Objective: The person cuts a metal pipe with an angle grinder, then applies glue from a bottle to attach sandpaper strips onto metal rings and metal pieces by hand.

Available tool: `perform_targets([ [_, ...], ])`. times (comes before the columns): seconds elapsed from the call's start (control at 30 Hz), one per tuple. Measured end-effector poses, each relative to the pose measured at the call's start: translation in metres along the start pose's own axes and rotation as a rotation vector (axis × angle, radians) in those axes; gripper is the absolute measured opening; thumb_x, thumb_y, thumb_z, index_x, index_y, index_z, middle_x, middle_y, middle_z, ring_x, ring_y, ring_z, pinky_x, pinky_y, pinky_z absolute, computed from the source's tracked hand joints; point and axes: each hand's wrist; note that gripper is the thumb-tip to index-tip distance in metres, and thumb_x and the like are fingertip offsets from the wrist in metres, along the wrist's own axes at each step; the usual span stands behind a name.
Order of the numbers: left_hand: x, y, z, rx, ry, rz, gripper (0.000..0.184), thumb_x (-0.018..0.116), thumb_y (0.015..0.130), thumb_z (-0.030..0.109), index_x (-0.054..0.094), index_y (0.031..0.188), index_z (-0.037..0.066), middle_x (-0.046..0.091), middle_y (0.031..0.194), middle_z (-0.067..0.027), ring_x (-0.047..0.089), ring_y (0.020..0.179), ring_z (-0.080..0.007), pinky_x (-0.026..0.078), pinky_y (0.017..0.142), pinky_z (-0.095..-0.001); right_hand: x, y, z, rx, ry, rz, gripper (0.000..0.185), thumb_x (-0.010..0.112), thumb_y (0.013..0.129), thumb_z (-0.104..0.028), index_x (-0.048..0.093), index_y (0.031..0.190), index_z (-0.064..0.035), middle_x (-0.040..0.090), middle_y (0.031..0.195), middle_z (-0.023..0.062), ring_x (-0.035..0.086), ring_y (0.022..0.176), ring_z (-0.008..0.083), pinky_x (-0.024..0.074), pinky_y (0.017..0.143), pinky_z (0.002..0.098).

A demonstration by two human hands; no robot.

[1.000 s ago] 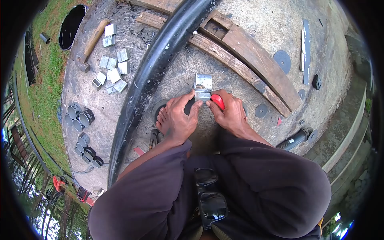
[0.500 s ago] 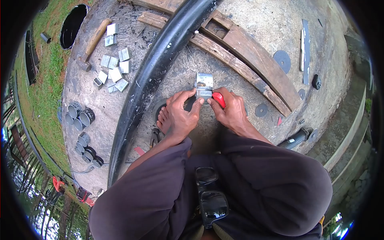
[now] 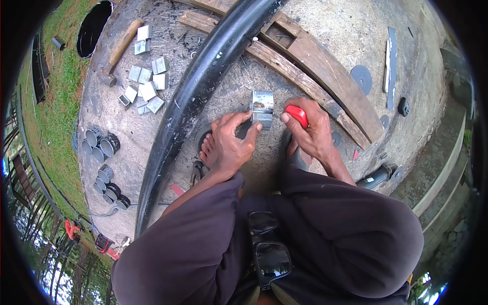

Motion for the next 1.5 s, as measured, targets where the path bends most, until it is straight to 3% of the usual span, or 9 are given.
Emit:
perform_targets([
  [0.07,-0.003,0.002,0.003,-0.005,0.003,-0.018,0.033,0.084,0.083,0.024,0.077,0.109,0.003,0.076,0.106,-0.0139,0.066,0.106,-0.0274,0.037,0.104,-0.0414,-0.008,0.010,0.004,-0.243,-0.010,0.035,0.032,0.079,0.092,-0.030,0.071,0.112,-0.0061,0.071,0.105,0.0118,0.065,0.101,0.0296,0.0525,0.087,0.0435],
  [0.1,-0.003,0.003,0.004,-0.010,0.005,-0.019,0.033,0.084,0.083,0.024,0.077,0.108,0.003,0.076,0.106,-0.0139,0.066,0.106,-0.0273,0.037,0.104,-0.0412,-0.016,0.013,-0.001,-0.237,-0.060,-0.013,0.039,0.078,0.092,-0.037,0.072,0.116,-0.0072,0.068,0.111,0.0102,0.062,0.110,0.0304,0.0505,0.093,0.0454],
  [0.2,-0.003,0.004,0.005,-0.020,0.011,-0.019,0.033,0.083,0.084,0.025,0.077,0.108,0.004,0.075,0.106,-0.0139,0.066,0.107,-0.0270,0.037,0.103,-0.0408,-0.025,0.020,-0.010,-0.176,-0.039,-0.084,0.038,0.084,0.085,-0.031,0.073,0.115,-0.0090,0.068,0.105,0.0109,0.064,0.109,0.0317,0.0515,0.093,0.0464],
  [0.37,-0.003,0.004,0.005,-0.032,0.032,-0.015,0.032,0.084,0.083,0.025,0.078,0.107,0.005,0.076,0.105,-0.0127,0.066,0.106,-0.0259,0.037,0.102,-0.0403,-0.010,0.017,-0.002,-0.312,0.070,-0.004,0.041,0.087,0.080,-0.015,0.073,0.117,-0.0061,0.072,0.108,0.0128,0.072,0.098,0.0313,0.0585,0.082,0.0406],
  [0.5,-0.007,0.004,0.009,-0.024,0.079,-0.042,0.031,0.086,0.083,0.021,0.078,0.109,0.006,0.075,0.107,-0.0126,0.062,0.109,-0.0293,0.043,0.102,-0.0416,0.000,0.006,-0.002,-0.336,0.033,-0.013,0.039,0.085,0.081,-0.007,0.071,0.117,-0.0024,0.074,0.111,0.0148,0.074,0.099,0.0326,0.0612,0.081,0.0398],
  [1.17,-0.006,0.005,0.005,0.023,0.058,-0.038,0.032,0.088,0.082,0.018,0.077,0.109,0.005,0.076,0.105,-0.0090,0.065,0.107,-0.0255,0.042,0.100,-0.0379,0.020,0.003,-0.007,-0.325,-0.096,-0.035,0.033,0.081,0.085,-0.004,0.066,0.113,0.0024,0.070,0.103,0.0166,0.073,0.092,0.0354,0.0595,0.074,0.0405],
  [1.27,-0.001,0.005,-0.002,0.069,-0.006,0.008,0.031,0.084,0.079,0.021,0.077,0.105,0.005,0.076,0.098,-0.0112,0.067,0.097,-0.0241,0.037,0.096,-0.0395,0.020,0.005,-0.009,-0.326,-0.098,-0.065,0.031,0.077,0.085,-0.001,0.064,0.114,0.0001,0.068,0.105,0.0155,0.072,0.091,0.0359,0.0601,0.073,0.0425],
  [1.5,0.002,0.004,-0.004,0.032,-0.029,-0.008,0.031,0.084,0.080,0.019,0.075,0.106,0.007,0.069,0.081,-0.0058,0.062,0.082,-0.0209,0.037,0.085,-0.0384,0.019,0.009,-0.013,-0.365,-0.134,-0.102,0.036,0.074,0.081,0.002,0.063,0.115,-0.0005,0.065,0.103,0.0165,0.071,0.089,0.0360,0.0598,0.072,0.0435],
])
Point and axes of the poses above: each hand's wrist, its own y-axis towards the middle knuckle, its own x-axis out of the palm, z = x × y
